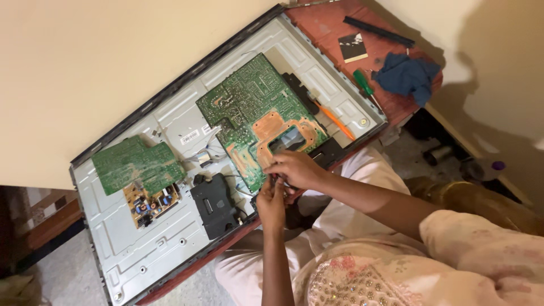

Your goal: The person cleans a green circuit board using a small brush and a cloth. They repeatedly scrub and wipe the board's surface, focusing on removing residue from the copper areas.

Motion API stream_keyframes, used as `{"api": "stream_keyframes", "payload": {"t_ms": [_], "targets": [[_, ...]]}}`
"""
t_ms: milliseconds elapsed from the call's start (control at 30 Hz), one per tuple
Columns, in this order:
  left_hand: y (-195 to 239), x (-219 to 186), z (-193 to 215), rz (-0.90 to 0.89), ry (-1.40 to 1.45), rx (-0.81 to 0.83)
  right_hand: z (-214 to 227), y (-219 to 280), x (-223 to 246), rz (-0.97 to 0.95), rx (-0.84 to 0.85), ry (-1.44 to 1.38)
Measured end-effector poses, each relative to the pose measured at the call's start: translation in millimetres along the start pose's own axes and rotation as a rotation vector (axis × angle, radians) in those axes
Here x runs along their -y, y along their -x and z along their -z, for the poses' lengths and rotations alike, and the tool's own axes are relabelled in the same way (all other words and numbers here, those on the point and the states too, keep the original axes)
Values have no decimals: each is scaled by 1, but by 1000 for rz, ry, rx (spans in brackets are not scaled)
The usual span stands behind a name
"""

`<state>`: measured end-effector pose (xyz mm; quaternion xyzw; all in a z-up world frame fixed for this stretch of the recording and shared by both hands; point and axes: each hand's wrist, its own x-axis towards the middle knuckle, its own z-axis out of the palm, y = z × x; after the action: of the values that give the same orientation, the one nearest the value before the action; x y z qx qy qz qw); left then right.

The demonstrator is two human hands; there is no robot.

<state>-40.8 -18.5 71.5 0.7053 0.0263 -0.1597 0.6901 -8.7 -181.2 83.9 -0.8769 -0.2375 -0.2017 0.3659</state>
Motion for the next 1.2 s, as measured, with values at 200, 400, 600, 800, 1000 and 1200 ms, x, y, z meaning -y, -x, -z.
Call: {"api": "stream_keyframes", "payload": {"t_ms": [200, 400, 600, 800, 1000, 1200], "targets": [[-2, 0, 28, -538, -708, -497, -22, -32, -34, -318, -143, -328], [-21, 29, 34, -583, -980, -452, -47, -37, -67, -359, -182, -410], [-26, 48, 40, -700, -989, -524, -53, -33, -65, -405, -224, -342], [-32, 64, 49, -600, -987, -450, -68, -39, -62, -470, -368, -245], [-35, 72, 53, -583, -1043, -456, -89, -54, -65, -339, -280, -299], [-35, 74, 52, -622, -1019, -458, -65, -51, -94, -479, -185, -278]]}}
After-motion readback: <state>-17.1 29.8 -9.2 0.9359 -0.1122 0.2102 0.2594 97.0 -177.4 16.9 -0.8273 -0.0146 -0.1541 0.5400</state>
